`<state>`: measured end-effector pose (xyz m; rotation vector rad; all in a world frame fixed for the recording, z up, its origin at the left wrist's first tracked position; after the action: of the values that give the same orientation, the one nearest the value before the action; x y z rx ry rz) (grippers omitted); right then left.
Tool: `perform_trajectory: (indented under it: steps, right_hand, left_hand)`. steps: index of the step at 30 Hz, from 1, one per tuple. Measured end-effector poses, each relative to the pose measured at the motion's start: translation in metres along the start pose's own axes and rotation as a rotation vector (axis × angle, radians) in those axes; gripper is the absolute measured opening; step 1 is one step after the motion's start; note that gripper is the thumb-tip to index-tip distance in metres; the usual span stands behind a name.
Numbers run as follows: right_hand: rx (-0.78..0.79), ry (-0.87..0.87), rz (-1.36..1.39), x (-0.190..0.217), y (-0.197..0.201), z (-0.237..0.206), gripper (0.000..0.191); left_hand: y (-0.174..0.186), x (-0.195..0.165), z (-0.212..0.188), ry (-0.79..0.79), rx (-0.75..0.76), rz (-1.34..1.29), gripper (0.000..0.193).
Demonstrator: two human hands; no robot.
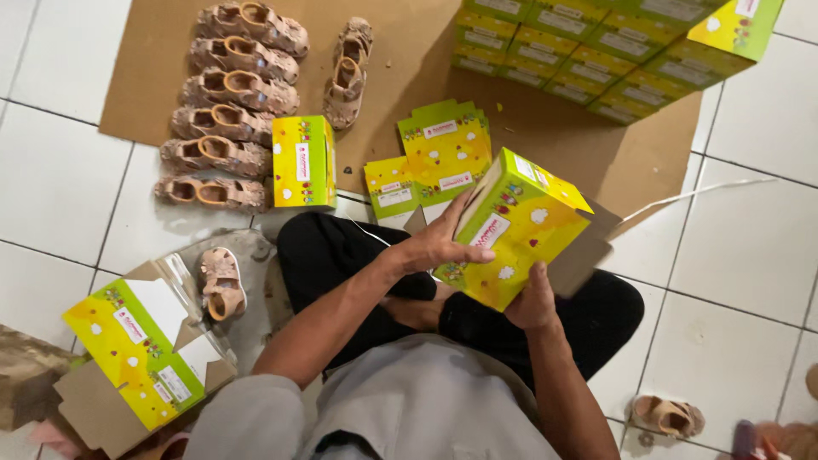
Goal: The person sits on the floor and packs pairs of children's shoes into printed shoe boxes. They open a flat box, fold it into shape, place a pair of shoes inside with tissue paper, close the lid, and stack the finished box on a pile of packed boxes.
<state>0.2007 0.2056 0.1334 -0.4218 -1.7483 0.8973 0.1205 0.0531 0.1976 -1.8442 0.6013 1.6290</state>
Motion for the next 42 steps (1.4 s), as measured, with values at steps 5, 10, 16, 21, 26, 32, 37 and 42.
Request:
perform_trajectory:
  steps: [5,10,16,21,26,32,37,42]
  right_hand:
    - [0.04,0.022,0.013,-0.002,0.014,-0.013,0.08]
    - [-0.079,0.075,0.042,0.004,0.014,0.002,0.075]
    - [-0.239,0.26,-0.421,0.042,-0.027,0.012,0.084]
    - [-0.108,0.046,-0.227,0.047,-0.038,0.009,0.083]
    - [-0.304,0.067,-0.196,0.018,-0.014,0.005,0.079]
    - [0.077,0.118,0.336,0.043,-0.02,0.025,0.035]
    - [0.015,0.076,-0.383,0.082,-0.035,0.058,0.034]
    - [-0.021,-0.048,-1.15,0.093,-0.046,0.115,0.026]
  left_hand:
    - [-0.007,-0.018,-0.008,-0.044,-0.084,-0.032,0.12]
    - [-0.007,-0.046,-0.02,-0.037,-0.347,0.532,0.126]
    - [-0.017,-0.079,-0.033,-0.108,-0.515,0.91,0.125]
    - [-0.009,-0.049,-0.024,0.01,-0.227,0.506,0.08]
    - [-0.013,-0.034,-0.018,-0.145,-0.184,0.122,0.082]
    - [0.023,0.012,-0.024,-0.084,-0.27,0.089,0.078]
    - [0.064,0.074,-0.041,0.065,-0.431,0.143,0.066]
    - [0.13,0.088,-0.088,0.09,-0.67,0.319,0.057]
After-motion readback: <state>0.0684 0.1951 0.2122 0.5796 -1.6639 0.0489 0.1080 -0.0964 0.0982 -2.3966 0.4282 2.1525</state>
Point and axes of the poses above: each hand's wrist, its own z-axis towards the middle knuckle, its own y-axis out of the back of the hand, x = y × z, the point moved 8 cm from there along z, towards the middle knuckle, and after that the axes turned 10 degrees about x, right-handed, at the moved point
